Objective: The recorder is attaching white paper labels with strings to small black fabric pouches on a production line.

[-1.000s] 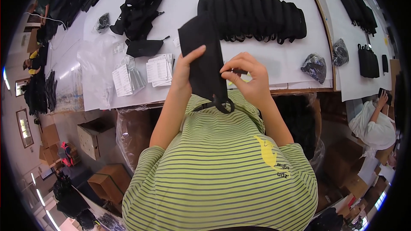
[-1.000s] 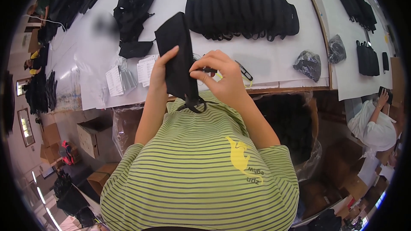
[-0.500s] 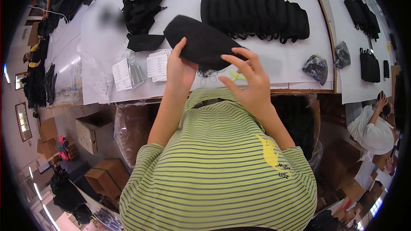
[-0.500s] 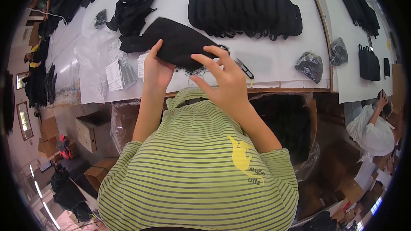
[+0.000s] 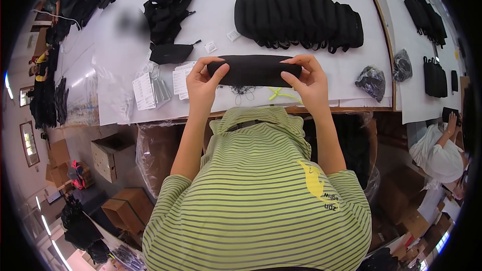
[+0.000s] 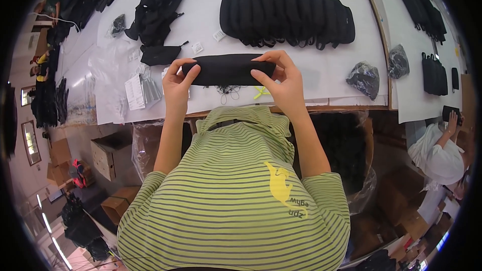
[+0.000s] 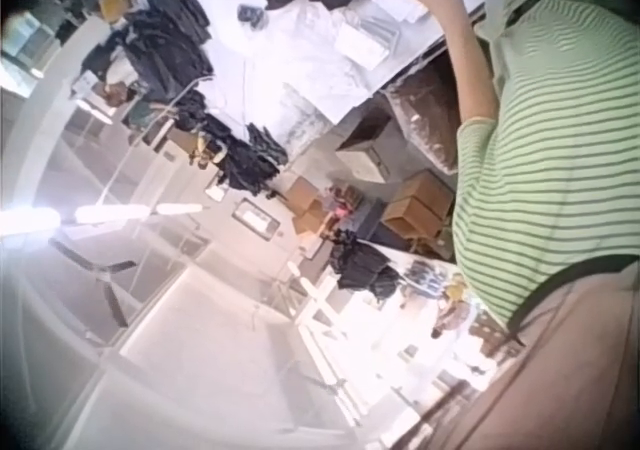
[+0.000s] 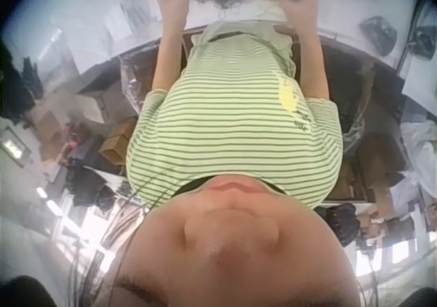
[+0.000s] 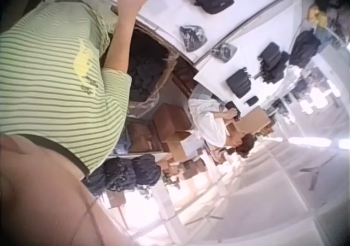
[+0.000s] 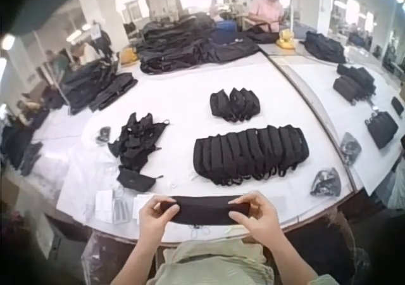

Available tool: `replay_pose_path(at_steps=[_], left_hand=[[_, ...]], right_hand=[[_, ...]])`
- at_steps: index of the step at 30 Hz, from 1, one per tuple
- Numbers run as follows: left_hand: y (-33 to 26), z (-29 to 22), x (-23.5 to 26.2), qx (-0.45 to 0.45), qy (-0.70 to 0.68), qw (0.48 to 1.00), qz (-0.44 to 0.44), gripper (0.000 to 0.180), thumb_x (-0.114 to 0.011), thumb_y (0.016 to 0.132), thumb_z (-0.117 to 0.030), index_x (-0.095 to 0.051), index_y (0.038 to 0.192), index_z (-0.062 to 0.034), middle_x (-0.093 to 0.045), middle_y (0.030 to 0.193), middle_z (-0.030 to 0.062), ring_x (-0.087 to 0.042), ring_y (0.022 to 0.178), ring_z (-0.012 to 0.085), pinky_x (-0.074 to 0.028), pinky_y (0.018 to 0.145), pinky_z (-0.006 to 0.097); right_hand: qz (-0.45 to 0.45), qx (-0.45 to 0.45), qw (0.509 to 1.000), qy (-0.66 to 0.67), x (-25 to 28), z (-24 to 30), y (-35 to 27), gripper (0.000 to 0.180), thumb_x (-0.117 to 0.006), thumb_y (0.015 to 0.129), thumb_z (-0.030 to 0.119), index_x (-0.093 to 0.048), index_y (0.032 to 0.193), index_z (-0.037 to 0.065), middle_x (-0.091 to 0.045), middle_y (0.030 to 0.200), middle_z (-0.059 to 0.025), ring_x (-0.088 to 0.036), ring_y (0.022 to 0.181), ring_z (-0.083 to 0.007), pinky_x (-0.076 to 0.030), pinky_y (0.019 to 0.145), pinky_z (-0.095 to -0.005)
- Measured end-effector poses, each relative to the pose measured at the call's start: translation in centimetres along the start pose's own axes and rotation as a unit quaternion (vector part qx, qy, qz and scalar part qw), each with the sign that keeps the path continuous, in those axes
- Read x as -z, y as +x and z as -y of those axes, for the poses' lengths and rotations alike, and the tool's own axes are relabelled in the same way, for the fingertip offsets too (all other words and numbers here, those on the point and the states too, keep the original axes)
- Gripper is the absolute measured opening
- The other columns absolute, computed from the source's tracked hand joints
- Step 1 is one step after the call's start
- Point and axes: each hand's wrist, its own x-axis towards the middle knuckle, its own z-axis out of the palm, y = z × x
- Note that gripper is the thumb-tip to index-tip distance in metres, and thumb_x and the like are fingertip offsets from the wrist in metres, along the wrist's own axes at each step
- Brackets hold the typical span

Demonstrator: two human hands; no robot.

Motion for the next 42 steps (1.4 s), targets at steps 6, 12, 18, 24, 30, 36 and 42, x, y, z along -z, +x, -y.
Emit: replay_pose_path(at_steps=[6, 12, 18, 24, 30, 36, 42], left_hand=[[1.0, 2.0, 0.5, 0.116, 0.029, 0.992, 0.03, 0.023, -0.065, 0.085, -0.011, -0.061, 0.106, -0.0039, -0.062, 0.093, 0.0053, -0.057, 0.07, 0.0084, -0.046, 0.059, 0.02], [1.7, 5.4, 6.1, 0.215, 0.068, 0.974, -0.027, 0.026, -0.056, 0.091, -0.022, -0.06, 0.11, -0.0048, -0.062, 0.106, 0.0065, -0.06, 0.077, 0.0122, -0.048, 0.068, 0.023], [2.3, 11.3, 11.7, 0.145, 0.333, 0.928, -0.08, 0.027, -0.062, 0.085, -0.02, -0.059, 0.11, -0.0092, -0.055, 0.112, 0.0089, -0.054, 0.096, 0.0197, -0.047, 0.078, 0.031], [2.9, 13.1, 13.2, 0.106, 0.405, 0.903, -0.098, 0.032, -0.066, 0.08, -0.017, -0.057, 0.11, -0.01, -0.046, 0.116, 0.0105, -0.049, 0.104, 0.0254, -0.045, 0.084, 0.036], [2.4, 13.4, 12.2, 0.113, 0.374, 0.914, -0.105, 0.031, -0.064, 0.082, -0.013, -0.055, 0.111, -0.0098, -0.044, 0.117, 0.0098, -0.048, 0.105, 0.0251, -0.044, 0.086, 0.035], [2.5, 13.4, 12.8, 0.118, 0.394, 0.903, -0.127, 0.032, -0.063, 0.081, -0.011, -0.055, 0.112, -0.0104, -0.043, 0.118, 0.0093, -0.047, 0.107, 0.0245, -0.044, 0.086, 0.036], [3.4, 12.8, 11.8, 0.114, 0.38, 0.913, -0.095, 0.03, -0.061, 0.082, -0.01, -0.055, 0.111, -0.0105, -0.043, 0.118, 0.0087, -0.046, 0.107, 0.024, -0.044, 0.087, 0.036]], right_hand=[[0.003, -0.094, 0.994, -0.053, 2.2, -1.7, 1.6, 0.026, -0.071, 0.077, 0.005, -0.056, 0.097, 0.003, -0.061, 0.093, -0.0028, -0.054, 0.065, -0.0041, -0.039, 0.054, -0.0153], [-0.299, -0.087, 0.946, 0.095, 14.3, -5.4, 4.7, 0.032, -0.071, 0.08, 0.011, -0.054, 0.106, 0.005, -0.062, 0.086, -0.0068, -0.059, 0.062, -0.0114, -0.043, 0.052, -0.0188], [-0.452, -0.063, 0.839, 0.297, 27.3, -11.5, 9.2, 0.034, -0.072, 0.08, 0.016, -0.052, 0.105, 0.004, -0.057, 0.089, -0.0087, -0.06, 0.079, -0.0225, -0.047, 0.062, -0.0247], [-0.55, -0.112, 0.7, 0.442, 34.2, -16.8, 14.1, 0.027, -0.069, 0.082, 0.012, -0.053, 0.1, 0.0, -0.054, 0.083, -0.0097, -0.057, 0.063, -0.02, -0.05, 0.051, -0.0279], [-0.566, -0.175, 0.779, 0.206, 38.1, -18.3, 14.0, 0.044, -0.065, 0.085, 0.036, -0.052, 0.106, -0.001, -0.055, 0.083, -0.0108, -0.057, 0.056, -0.0198, -0.048, 0.044, -0.0294], [-0.641, -0.195, 0.564, -0.483, 28.9, -14.6, 14.5, 0.047, -0.066, 0.078, 0.044, -0.059, 0.111, 0.012, -0.057, 0.104, -0.0162, -0.042, 0.112, -0.0339, -0.036, 0.093, -0.0449], [-0.381, -0.202, 0.697, -0.573, 30.3, -15.2, 16.0, 0.054, -0.064, 0.075, 0.054, -0.063, 0.113, 0.015, -0.058, 0.115, -0.0107, -0.042, 0.116, -0.0342, -0.03, 0.098, -0.0476]])
